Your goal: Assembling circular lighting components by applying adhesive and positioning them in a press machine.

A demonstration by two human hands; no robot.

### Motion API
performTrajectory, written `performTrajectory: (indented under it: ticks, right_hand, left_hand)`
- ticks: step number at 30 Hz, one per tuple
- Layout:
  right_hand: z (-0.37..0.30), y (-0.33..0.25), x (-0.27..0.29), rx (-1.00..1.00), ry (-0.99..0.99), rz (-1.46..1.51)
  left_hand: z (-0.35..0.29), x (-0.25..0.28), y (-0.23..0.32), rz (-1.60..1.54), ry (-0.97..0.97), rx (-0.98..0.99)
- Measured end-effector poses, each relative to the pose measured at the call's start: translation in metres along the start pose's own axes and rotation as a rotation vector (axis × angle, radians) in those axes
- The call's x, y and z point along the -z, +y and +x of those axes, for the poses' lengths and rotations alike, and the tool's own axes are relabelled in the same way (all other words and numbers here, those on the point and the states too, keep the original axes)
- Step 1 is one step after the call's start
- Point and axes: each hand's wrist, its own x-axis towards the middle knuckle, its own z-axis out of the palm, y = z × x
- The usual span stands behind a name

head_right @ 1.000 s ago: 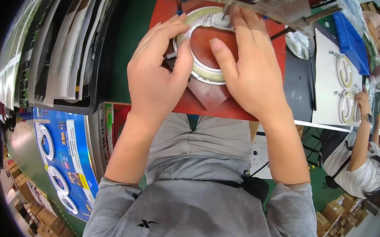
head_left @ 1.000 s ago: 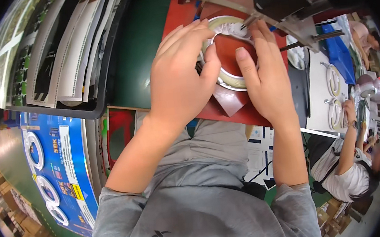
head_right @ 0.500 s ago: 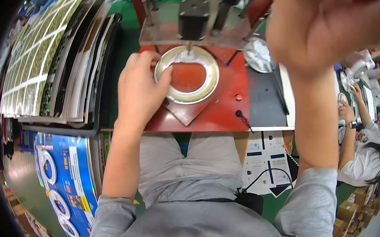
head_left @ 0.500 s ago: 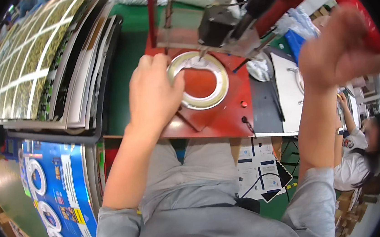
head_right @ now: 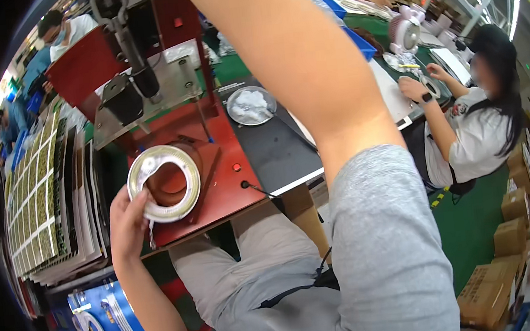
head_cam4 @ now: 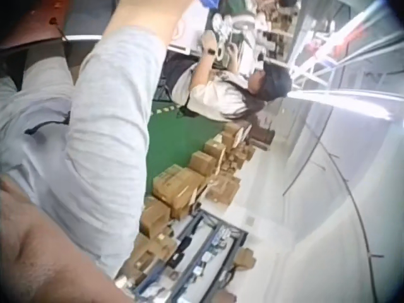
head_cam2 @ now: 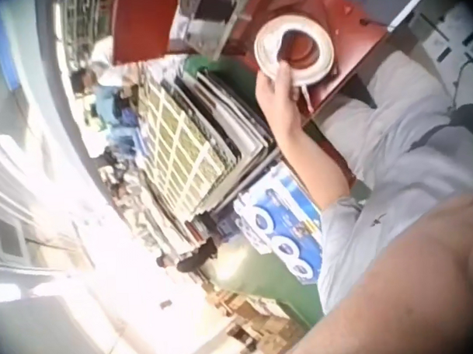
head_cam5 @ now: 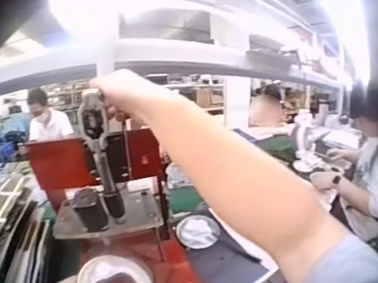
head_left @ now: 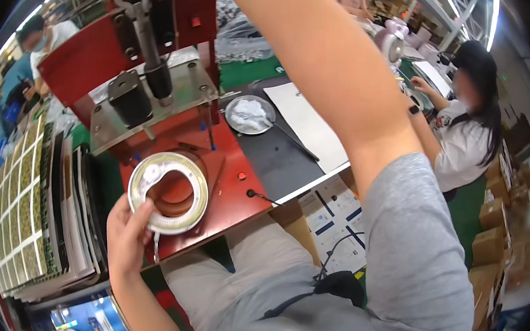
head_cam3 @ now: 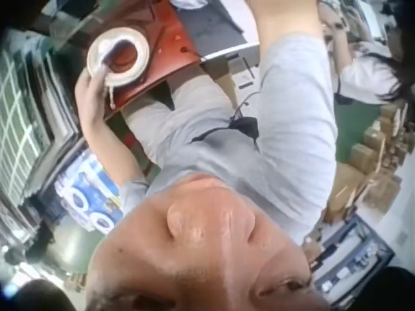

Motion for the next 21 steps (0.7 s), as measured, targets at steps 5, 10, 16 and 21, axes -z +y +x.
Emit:
performTrajectory:
  ticks: [5,10,16,21]
  right_hand:
    - [-0.072,0.121,0.067,1.037,0.052,0.079]
    - [-0.163,0.268,0.082,0.529,-0.519,0.018]
    - [-0.231,0.372,0.105,-0.173,-0.744,0.596]
    - [-0.181,0.433,0.165,-0.364,0.015,0.855]
  left_hand:
    - [-0.049,-0.013,-0.029,-0.277,0.011,-0.138]
    - [-0.067,-0.050,-0.048,-0.355,-0.044,-0.149]
    - [-0.073,-0.121,-0.059,-0.433,-0.234,0.051]
    - [-0.066,-0.149,-0.077,-0.162,-0.541,-0.046]
